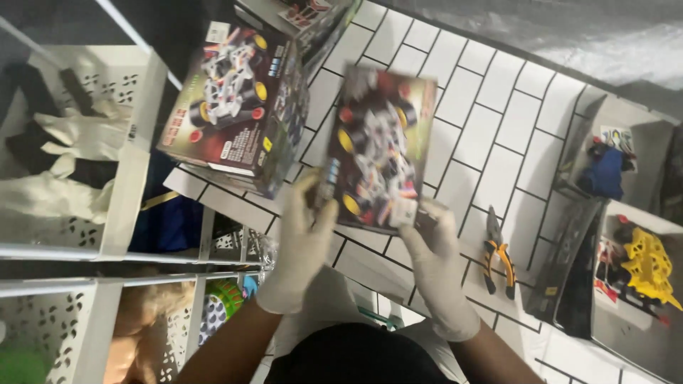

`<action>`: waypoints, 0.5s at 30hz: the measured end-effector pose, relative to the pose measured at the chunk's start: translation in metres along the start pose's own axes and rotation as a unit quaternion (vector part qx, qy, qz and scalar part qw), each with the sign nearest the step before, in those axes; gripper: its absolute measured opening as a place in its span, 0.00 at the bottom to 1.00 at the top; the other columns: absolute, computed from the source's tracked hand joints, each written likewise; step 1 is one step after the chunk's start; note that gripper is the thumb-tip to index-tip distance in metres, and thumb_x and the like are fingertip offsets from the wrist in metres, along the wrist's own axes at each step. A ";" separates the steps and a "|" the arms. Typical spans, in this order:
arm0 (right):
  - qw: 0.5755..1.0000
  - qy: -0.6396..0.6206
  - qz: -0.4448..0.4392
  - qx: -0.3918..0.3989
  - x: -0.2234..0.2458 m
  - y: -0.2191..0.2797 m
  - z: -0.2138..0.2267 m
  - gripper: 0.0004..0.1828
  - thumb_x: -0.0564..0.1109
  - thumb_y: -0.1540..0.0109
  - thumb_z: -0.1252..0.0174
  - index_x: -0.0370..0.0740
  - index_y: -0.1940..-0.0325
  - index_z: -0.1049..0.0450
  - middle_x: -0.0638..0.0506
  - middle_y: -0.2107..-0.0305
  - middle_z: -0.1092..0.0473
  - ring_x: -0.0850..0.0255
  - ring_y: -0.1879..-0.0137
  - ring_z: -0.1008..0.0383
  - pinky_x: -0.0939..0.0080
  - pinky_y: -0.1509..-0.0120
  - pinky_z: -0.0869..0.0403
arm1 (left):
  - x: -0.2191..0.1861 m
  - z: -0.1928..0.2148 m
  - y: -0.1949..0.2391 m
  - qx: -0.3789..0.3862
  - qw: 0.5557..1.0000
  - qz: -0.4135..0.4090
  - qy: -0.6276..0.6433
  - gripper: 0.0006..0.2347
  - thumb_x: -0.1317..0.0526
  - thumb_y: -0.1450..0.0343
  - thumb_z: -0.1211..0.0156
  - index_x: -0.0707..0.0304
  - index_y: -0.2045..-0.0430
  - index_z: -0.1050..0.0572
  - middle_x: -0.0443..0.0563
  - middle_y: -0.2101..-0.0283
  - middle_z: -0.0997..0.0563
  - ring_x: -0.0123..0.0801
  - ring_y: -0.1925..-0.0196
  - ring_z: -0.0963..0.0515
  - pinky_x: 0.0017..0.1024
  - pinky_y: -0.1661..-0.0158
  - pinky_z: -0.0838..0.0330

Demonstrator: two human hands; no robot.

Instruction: Assembling a plastic model toy car by cutting parts from a sprue and fitting them onto a chassis.

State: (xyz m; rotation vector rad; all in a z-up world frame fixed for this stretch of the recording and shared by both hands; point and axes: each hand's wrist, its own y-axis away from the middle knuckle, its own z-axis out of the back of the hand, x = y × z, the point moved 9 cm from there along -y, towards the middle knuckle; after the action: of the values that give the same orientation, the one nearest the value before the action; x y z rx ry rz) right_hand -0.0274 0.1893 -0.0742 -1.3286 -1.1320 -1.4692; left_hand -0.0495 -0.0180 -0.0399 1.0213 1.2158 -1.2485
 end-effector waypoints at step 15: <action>0.922 0.094 0.339 0.160 0.035 -0.040 -0.218 0.32 0.51 0.36 0.37 0.31 0.35 0.37 0.34 0.44 0.36 0.33 0.38 0.29 0.41 0.37 0.27 | -0.007 0.204 -0.076 -0.269 0.896 -0.284 -0.209 0.08 0.65 0.19 0.49 0.69 0.49 0.26 0.67 0.52 0.22 0.52 0.46 0.23 0.41 0.45 0.32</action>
State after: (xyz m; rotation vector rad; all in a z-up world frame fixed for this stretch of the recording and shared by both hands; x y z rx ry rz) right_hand -0.1219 -0.0128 -0.0495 -1.1535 -0.6448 -0.8345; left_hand -0.1049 -0.2250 -0.0038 -0.0327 1.4395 -1.3549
